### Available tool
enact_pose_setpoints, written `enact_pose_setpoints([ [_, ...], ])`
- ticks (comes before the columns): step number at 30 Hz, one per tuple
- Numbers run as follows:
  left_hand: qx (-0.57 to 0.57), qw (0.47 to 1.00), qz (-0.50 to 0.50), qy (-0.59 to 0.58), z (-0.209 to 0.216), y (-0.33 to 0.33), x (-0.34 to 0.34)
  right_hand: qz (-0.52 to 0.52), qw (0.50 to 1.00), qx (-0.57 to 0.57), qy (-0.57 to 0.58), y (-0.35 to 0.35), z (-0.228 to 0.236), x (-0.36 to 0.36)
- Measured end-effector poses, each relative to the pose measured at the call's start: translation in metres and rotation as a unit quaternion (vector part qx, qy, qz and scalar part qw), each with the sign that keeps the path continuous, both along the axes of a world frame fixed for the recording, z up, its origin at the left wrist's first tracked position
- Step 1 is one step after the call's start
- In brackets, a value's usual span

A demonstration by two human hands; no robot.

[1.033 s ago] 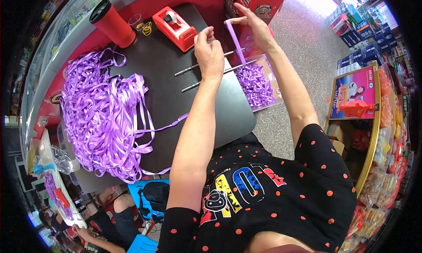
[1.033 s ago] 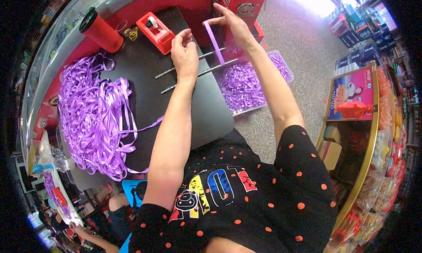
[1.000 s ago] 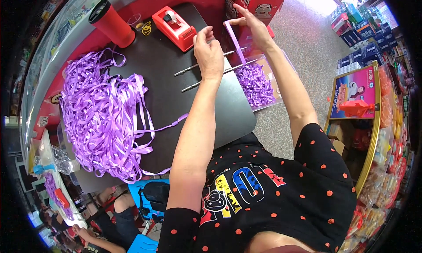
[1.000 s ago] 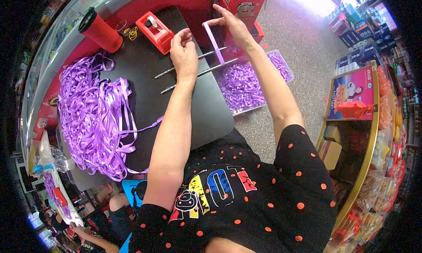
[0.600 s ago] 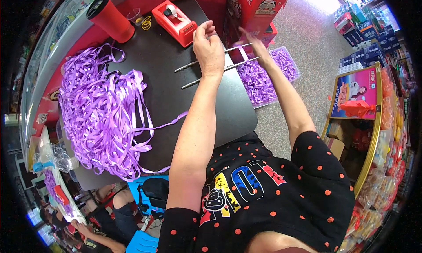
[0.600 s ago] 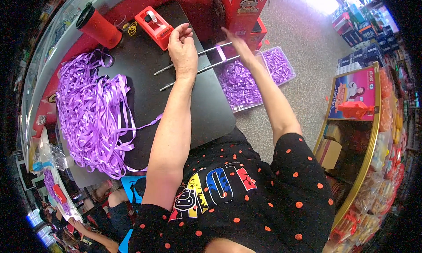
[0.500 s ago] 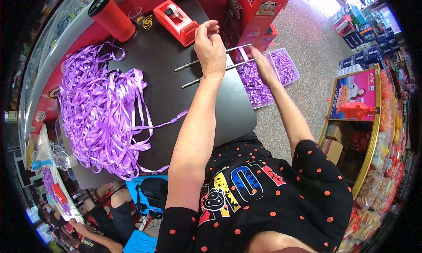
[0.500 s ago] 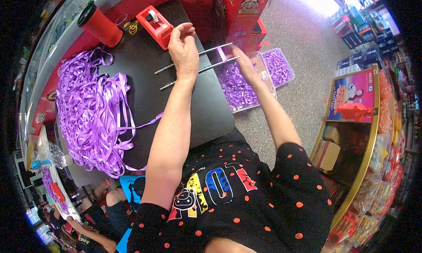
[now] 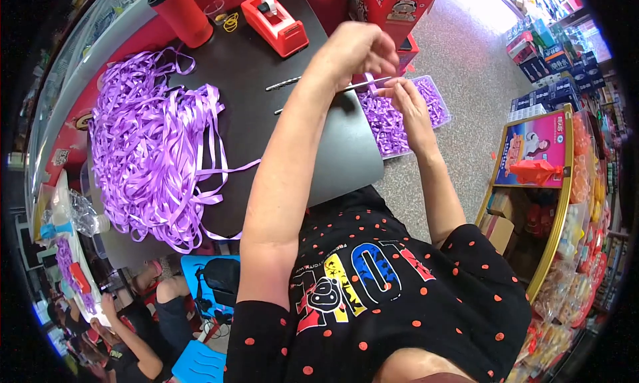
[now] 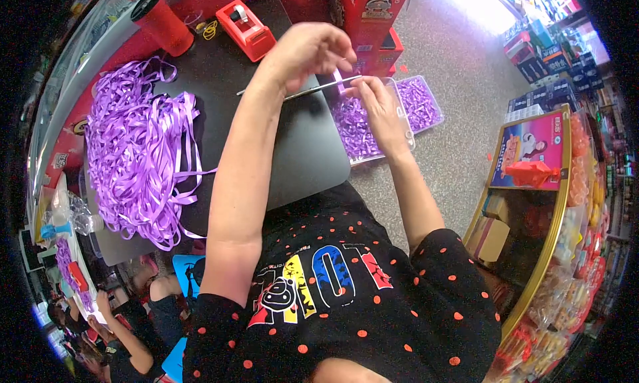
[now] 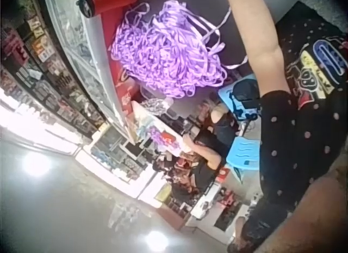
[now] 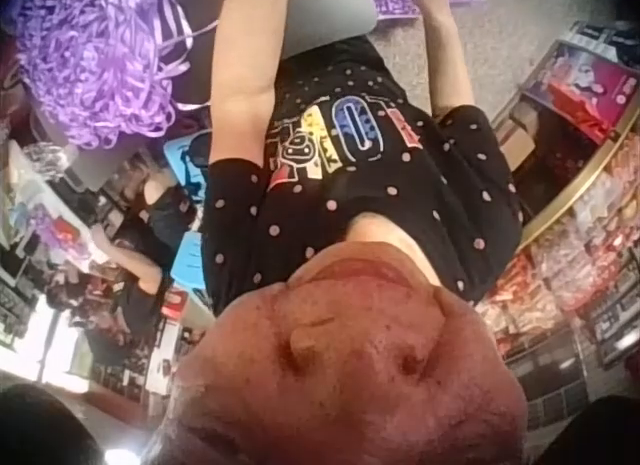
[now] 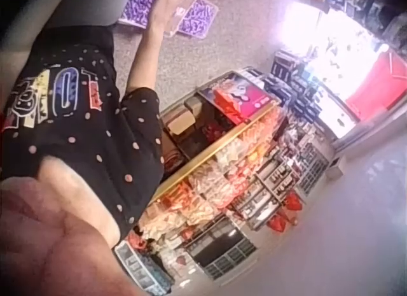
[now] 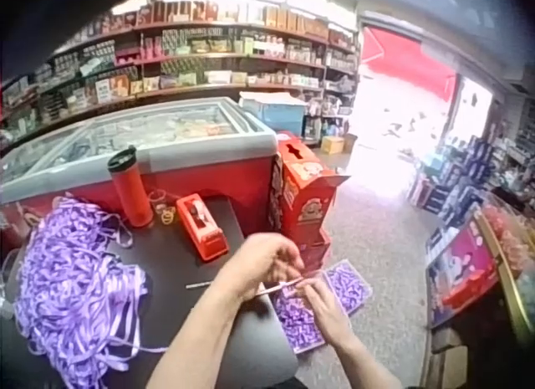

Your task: Tying purple ribbons onto metal sticks and placing them in a container.

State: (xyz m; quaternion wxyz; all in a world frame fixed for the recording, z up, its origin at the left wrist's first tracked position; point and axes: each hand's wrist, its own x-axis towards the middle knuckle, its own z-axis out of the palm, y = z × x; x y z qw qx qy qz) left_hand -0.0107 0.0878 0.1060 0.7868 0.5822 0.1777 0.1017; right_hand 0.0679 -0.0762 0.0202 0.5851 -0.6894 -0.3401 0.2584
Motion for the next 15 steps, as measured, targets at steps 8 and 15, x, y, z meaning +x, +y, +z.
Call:
enact_pose_setpoints([
  [8, -0.226, 0.971, 0.031, 0.073, -0.071, -0.067, -0.005, 0.020, 0.998, 0.026, 0.057, 0.010, 0.007, 0.024],
  [15, -0.431, 0.895, 0.118, 0.014, -0.076, -0.088, 0.011, 0.019, 0.997, 0.015, 0.074, 0.012, 0.015, 0.019],
])
